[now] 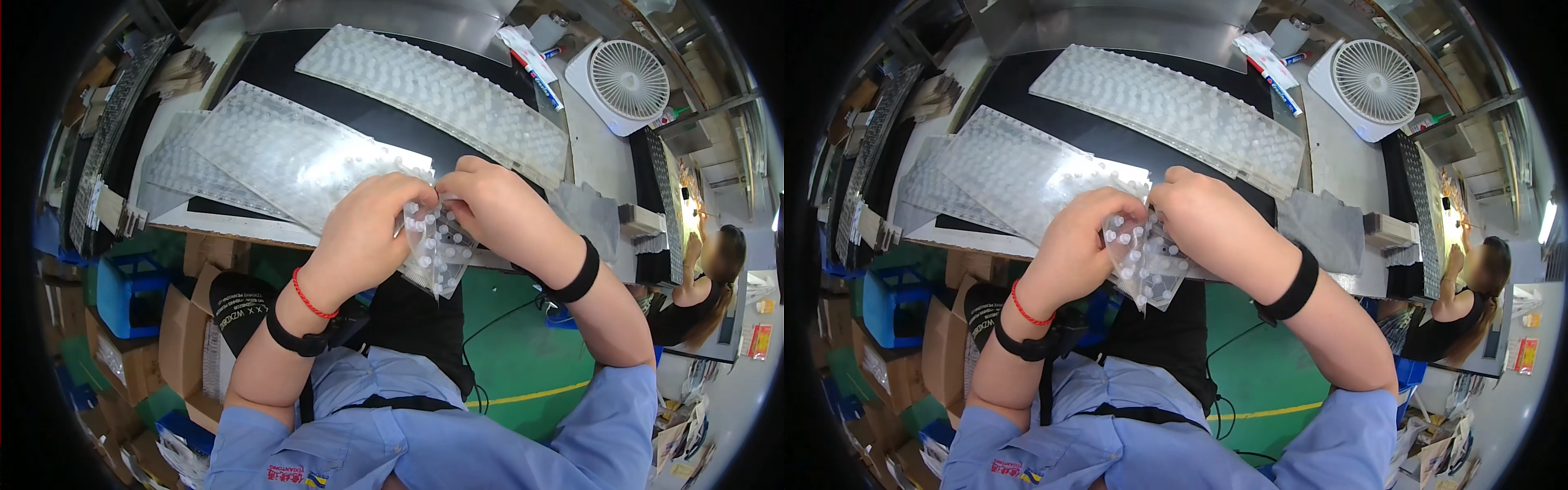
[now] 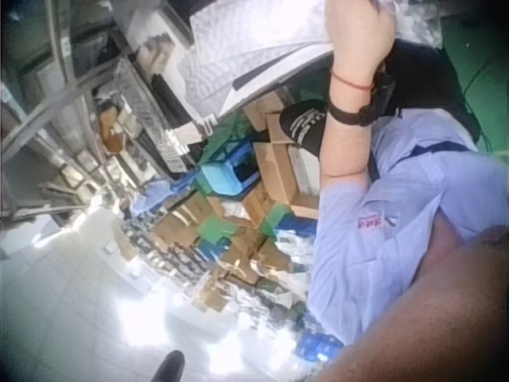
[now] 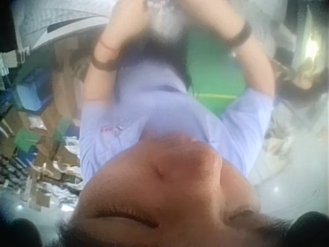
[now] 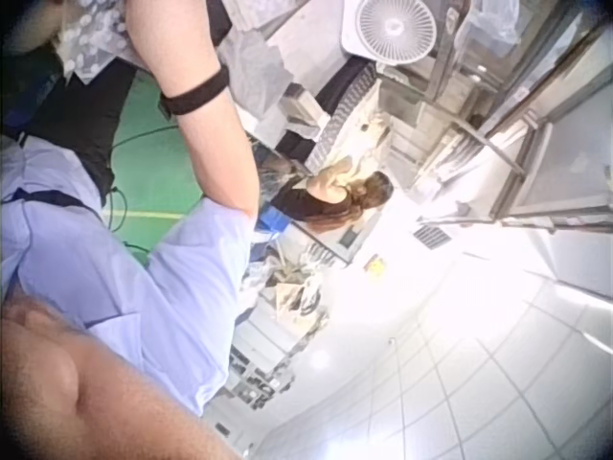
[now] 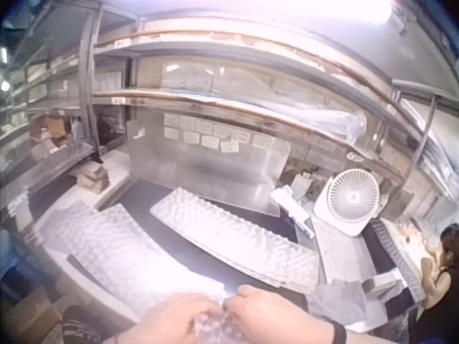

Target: Unpacking and inspecting layers of internal keyboard membrane or protective components at an assembly station.

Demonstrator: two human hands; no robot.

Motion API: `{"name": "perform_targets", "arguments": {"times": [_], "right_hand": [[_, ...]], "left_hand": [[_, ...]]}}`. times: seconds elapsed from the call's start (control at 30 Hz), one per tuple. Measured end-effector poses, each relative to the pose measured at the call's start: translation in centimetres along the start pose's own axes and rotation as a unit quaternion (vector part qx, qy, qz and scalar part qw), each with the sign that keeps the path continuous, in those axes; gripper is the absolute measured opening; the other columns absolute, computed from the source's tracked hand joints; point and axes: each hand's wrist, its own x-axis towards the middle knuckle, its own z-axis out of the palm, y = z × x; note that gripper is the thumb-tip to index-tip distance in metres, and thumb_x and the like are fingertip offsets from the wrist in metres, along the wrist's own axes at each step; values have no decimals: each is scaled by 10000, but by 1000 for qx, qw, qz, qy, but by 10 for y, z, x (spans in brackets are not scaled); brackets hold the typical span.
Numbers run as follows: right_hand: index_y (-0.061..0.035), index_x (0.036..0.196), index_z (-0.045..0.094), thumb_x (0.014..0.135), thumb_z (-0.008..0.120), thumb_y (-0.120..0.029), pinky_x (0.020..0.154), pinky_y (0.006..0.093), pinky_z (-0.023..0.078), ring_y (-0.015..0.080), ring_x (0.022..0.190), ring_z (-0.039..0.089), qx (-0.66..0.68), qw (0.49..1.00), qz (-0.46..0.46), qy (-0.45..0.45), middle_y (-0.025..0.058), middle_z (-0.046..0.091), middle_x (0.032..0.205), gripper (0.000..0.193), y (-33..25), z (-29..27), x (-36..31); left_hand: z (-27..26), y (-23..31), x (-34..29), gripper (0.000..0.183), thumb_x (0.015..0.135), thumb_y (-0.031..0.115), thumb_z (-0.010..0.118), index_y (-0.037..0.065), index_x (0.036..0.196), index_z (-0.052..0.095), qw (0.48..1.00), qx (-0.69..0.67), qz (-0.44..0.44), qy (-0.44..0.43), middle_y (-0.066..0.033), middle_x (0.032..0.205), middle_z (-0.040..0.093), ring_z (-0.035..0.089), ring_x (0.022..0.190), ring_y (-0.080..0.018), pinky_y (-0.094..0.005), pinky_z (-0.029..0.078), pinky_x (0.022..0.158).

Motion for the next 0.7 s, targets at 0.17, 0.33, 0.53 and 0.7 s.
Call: {"name": "perform_targets", "arguments": {"times": [0.17,0.33,0.53,0.7], "right_hand": [[-17,909,641,768,634,-8,703,427,492,360,766,591,-47,995,80,-30,153,565,850,141,8,-11,-18],[-18,907,643,772,626,-2,700,429,492,361,780,599,1,999,44,9,151,567,847,136,4,0,2],[-22,901,645,774,623,-2,690,425,488,355,761,588,-27,998,60,-3,155,564,817,131,10,-6,-21],[-2,812,602,783,601,-25,685,430,513,349,770,608,0,999,28,15,154,552,809,37,2,-11,-15]], "left_hand": [[-2,1,0,268,704,-58,594,36,955,599,1000,1,-6,7,-109,917,614,592,900,-308,-369,464,812],[2,-1,-1,264,707,-49,601,41,956,602,1000,-3,8,21,-106,914,615,590,889,-306,-366,466,803],[-1,2,-2,272,705,-54,597,42,959,602,1000,4,-9,8,-104,919,615,591,885,-303,-364,471,800],[0,1,0,275,707,-58,593,44,962,601,1000,-4,2,9,-106,924,613,592,888,-299,-359,471,796]]}}
